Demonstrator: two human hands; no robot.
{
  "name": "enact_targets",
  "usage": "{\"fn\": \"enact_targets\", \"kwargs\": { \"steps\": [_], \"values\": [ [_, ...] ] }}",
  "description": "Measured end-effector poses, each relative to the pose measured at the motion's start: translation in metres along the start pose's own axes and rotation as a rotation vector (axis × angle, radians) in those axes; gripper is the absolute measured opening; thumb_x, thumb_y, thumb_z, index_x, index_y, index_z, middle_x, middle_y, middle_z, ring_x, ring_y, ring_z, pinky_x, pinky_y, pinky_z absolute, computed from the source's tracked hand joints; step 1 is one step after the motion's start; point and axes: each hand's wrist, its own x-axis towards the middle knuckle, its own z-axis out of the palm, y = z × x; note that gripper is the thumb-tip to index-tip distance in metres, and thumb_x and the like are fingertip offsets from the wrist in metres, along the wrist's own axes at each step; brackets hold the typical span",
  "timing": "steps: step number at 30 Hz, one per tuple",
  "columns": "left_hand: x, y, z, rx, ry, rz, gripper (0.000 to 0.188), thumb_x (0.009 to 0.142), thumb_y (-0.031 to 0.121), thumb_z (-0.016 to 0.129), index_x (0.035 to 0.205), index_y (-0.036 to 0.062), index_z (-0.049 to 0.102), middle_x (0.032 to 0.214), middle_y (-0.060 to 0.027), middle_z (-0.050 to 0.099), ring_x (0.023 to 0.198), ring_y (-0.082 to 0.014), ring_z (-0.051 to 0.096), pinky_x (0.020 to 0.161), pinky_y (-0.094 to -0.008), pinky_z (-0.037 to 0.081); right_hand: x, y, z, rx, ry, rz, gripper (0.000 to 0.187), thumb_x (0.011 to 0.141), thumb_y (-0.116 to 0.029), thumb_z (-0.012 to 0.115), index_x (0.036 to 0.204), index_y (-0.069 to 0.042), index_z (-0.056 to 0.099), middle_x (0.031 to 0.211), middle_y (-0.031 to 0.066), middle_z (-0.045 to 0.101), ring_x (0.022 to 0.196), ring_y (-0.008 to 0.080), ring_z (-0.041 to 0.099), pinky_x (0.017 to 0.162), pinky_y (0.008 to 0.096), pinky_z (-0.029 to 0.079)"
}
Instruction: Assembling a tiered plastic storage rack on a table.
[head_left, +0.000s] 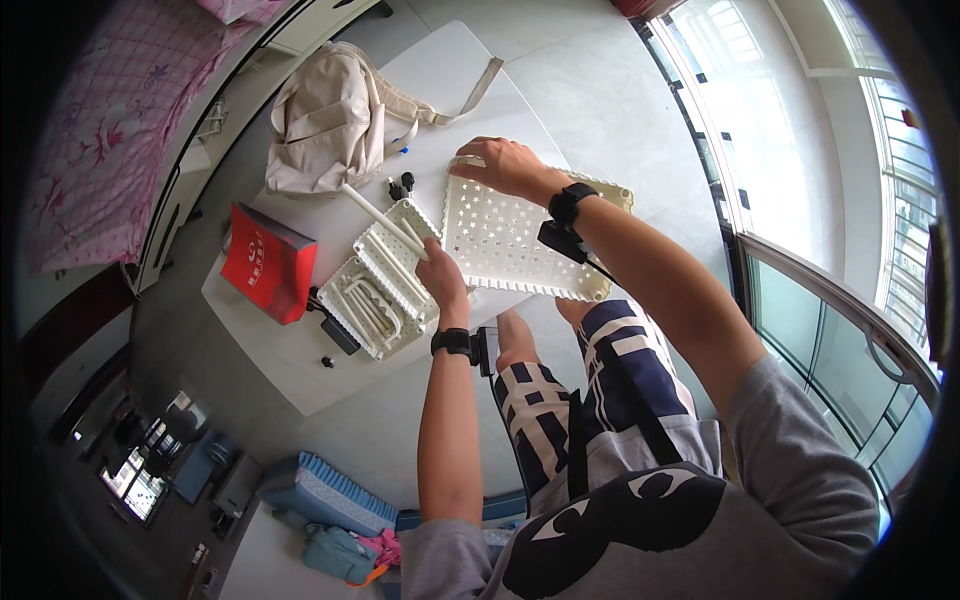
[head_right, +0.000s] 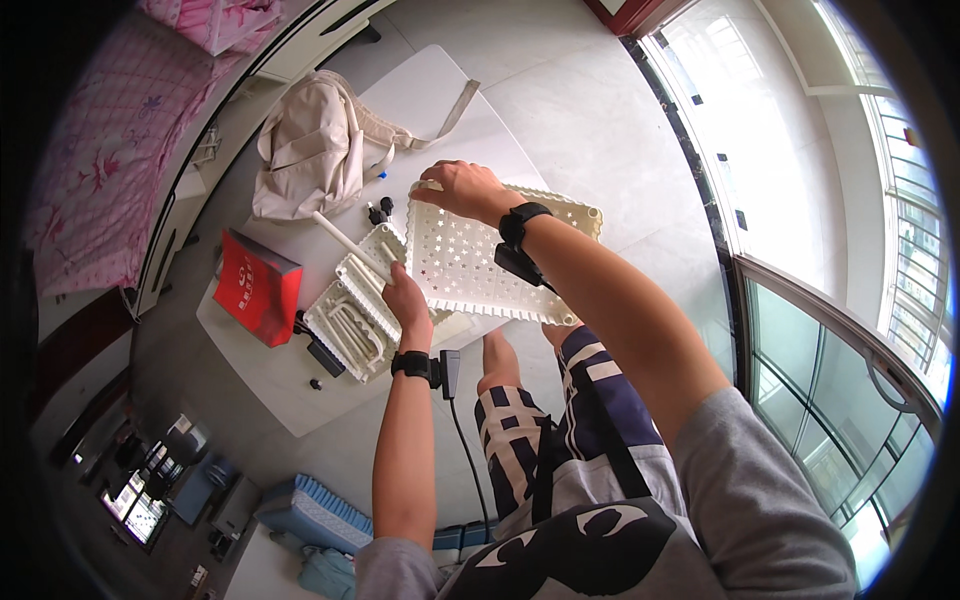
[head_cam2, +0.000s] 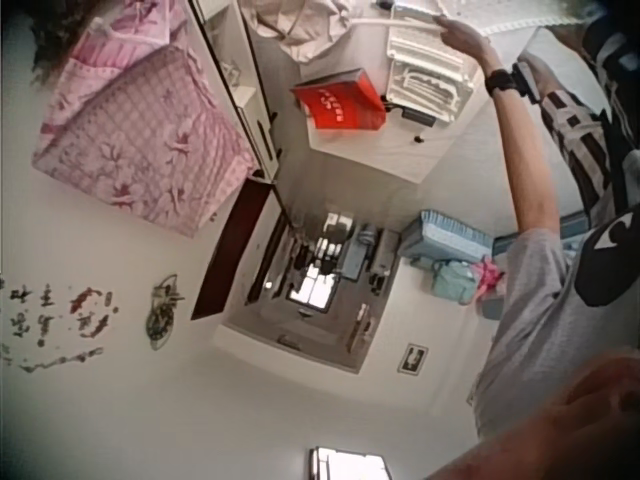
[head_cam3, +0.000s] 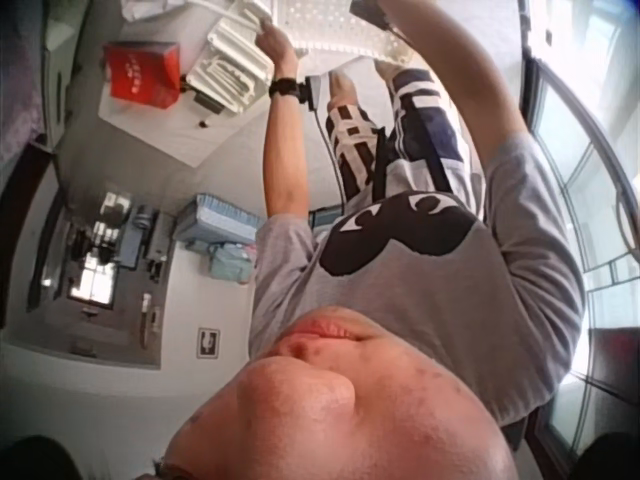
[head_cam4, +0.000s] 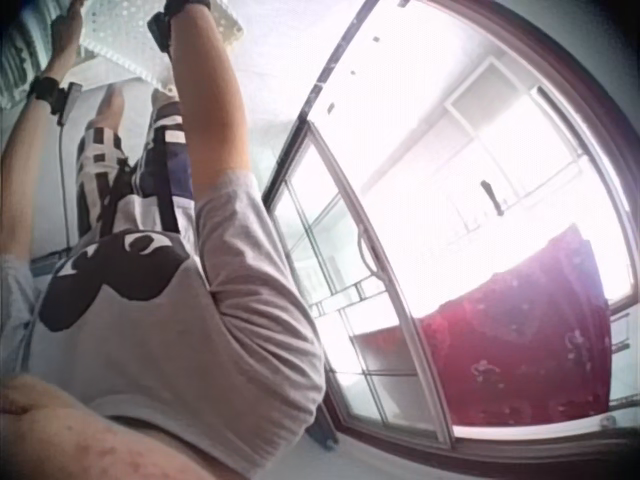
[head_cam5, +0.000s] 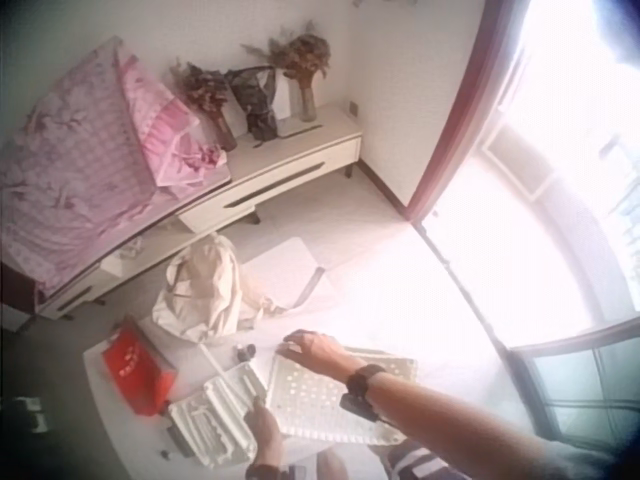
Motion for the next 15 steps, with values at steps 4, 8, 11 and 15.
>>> {"fn": "enact_targets", "kwargs": {
  "steps": [4, 8, 11, 15],
  "values": [
    [0.002, 0.001, -0.005, 0.098, -0.022, 0.027, 0.059, 0.092, 0.042, 0.044, 0.071, -0.0131, 0.048, 0.064, -0.0179, 0.048, 0.062, -0.0259, 0.041, 0.064, -0.0415, 0.040, 0.008, -0.001, -0.005, -0.010, -0.108, 0.055, 0.047, 0.088, -0.050, 0.053, 0.110, -0.010, 0.063, 0.103, 0.0123, 0.066, 0.096, 0.0306, 0.062, 0.081, 0.0408, 0.050],
    [-0.001, 0.008, 0.000, 0.067, -0.080, -0.016, 0.063, 0.092, 0.048, 0.047, 0.090, -0.0148, 0.053, 0.080, -0.0133, 0.052, 0.074, -0.0231, 0.046, 0.073, -0.0377, 0.041, 0.010, 0.009, -0.006, 0.033, -0.065, 0.042, 0.046, 0.088, -0.046, 0.054, 0.111, -0.008, 0.063, 0.103, 0.0137, 0.066, 0.096, 0.0310, 0.062, 0.082, 0.0404, 0.049],
    [0.001, 0.006, 0.000, 0.076, -0.034, -0.054, 0.060, 0.092, 0.045, 0.048, 0.091, -0.0146, 0.054, 0.079, -0.0137, 0.054, 0.073, -0.0234, 0.047, 0.072, -0.0365, 0.041, 0.017, 0.006, -0.008, 0.170, -0.139, 0.002, 0.042, 0.088, -0.041, 0.054, 0.112, -0.008, 0.063, 0.103, 0.0148, 0.066, 0.095, 0.0319, 0.062, 0.084, 0.0400, 0.049],
    [0.005, 0.010, -0.009, -0.025, -0.101, -0.118, 0.046, 0.090, 0.039, 0.050, 0.101, -0.0042, 0.057, 0.099, -0.0091, 0.057, 0.083, -0.0198, 0.051, 0.073, -0.0346, 0.040, 0.019, 0.007, -0.014, 0.224, -0.259, 0.111, 0.040, 0.087, -0.037, 0.054, 0.114, -0.009, 0.063, 0.108, 0.0147, 0.066, 0.097, 0.0313, 0.062, 0.087, 0.0376, 0.048]
  ]
}}
